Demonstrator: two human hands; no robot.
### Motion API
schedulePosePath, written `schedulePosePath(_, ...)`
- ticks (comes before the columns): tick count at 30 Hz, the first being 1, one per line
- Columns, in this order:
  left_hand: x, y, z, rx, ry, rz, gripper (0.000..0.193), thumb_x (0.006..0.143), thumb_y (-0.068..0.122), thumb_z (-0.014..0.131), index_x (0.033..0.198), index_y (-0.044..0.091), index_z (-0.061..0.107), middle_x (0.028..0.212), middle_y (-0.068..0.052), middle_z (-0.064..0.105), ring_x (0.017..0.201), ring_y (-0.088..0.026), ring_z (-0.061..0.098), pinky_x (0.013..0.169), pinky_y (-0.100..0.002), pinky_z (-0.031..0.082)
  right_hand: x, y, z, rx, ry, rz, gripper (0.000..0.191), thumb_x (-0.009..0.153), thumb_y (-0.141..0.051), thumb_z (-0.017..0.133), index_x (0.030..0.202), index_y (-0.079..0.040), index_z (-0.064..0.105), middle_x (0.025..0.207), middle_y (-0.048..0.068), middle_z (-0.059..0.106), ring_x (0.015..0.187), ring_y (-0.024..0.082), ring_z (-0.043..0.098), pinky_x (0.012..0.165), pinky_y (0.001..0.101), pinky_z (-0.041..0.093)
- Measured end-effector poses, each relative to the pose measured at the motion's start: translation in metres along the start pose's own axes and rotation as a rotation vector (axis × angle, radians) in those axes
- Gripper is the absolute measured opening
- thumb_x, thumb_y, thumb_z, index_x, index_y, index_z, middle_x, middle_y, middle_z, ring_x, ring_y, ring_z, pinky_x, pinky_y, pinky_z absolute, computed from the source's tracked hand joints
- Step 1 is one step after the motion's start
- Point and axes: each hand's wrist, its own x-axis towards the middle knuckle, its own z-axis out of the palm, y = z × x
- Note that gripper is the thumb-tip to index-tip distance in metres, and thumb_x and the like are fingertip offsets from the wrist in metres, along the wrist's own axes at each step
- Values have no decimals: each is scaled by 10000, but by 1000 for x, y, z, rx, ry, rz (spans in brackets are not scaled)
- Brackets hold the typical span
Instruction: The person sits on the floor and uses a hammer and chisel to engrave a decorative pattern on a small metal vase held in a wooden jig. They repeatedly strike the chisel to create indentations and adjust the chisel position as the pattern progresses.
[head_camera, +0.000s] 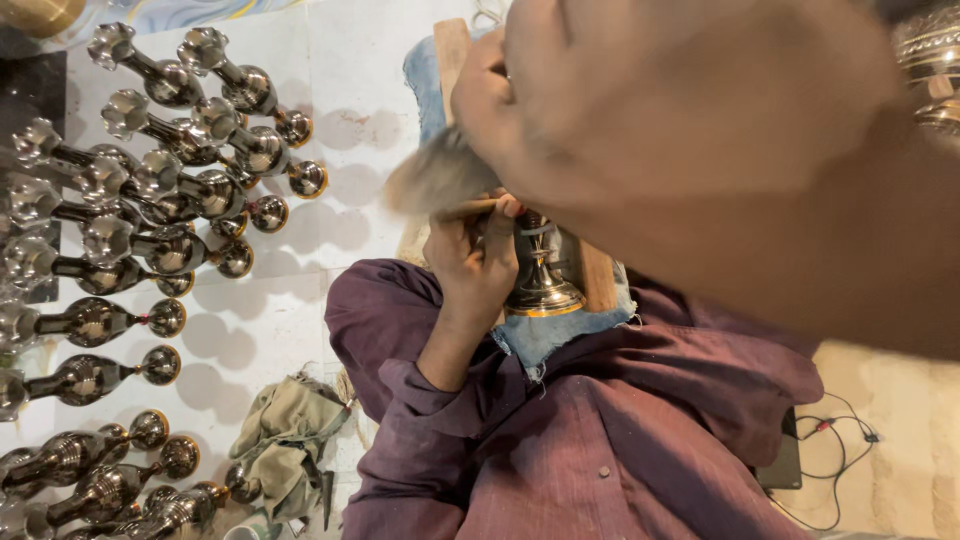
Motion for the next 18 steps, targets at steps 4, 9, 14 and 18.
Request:
schedulePosePath(4,2,-11,-23,75,183,-115,334,1027,41,691,1340,6,580,899,-127,666,742,-164,587,661,-278,466,-24,-6,44,505,271,180,519,707,-239,772,1191,-80,671,829,68,682,775,248,701,615,382,545)
schedulePosePath(9,14,-35,-102,-166,334,-227,281,1065,87,650,1247,-13,462,1101,-111,666,991,-211,746,816,-342,666,-81,-23,122,1062,-42,624,826,726,-475,877,1365,-34,598,1035,167,723,889,300,735,796,449,588)
schedulePosePath(14,-15,-53,-173,480,141,-387,268,1011,134,721,1139,-10,536,962,-184,666,854,-289,677,737,-392,569,-119,-119,206,1769,-343,1208,554,761,-289,791,1232,-48,629,943,150,760,876,294,752,821,448,590)
schedulePosePath(18,-30,-41,-196,1034,73,-492,277,972,189,749,1091,-8,596,945,-235,729,859,-385,678,730,-476,523,-149,-220,250,2261,-76,1342,510,817,-160,792,1251,-22,562,971,69,642,816,156,642,689,353,573)
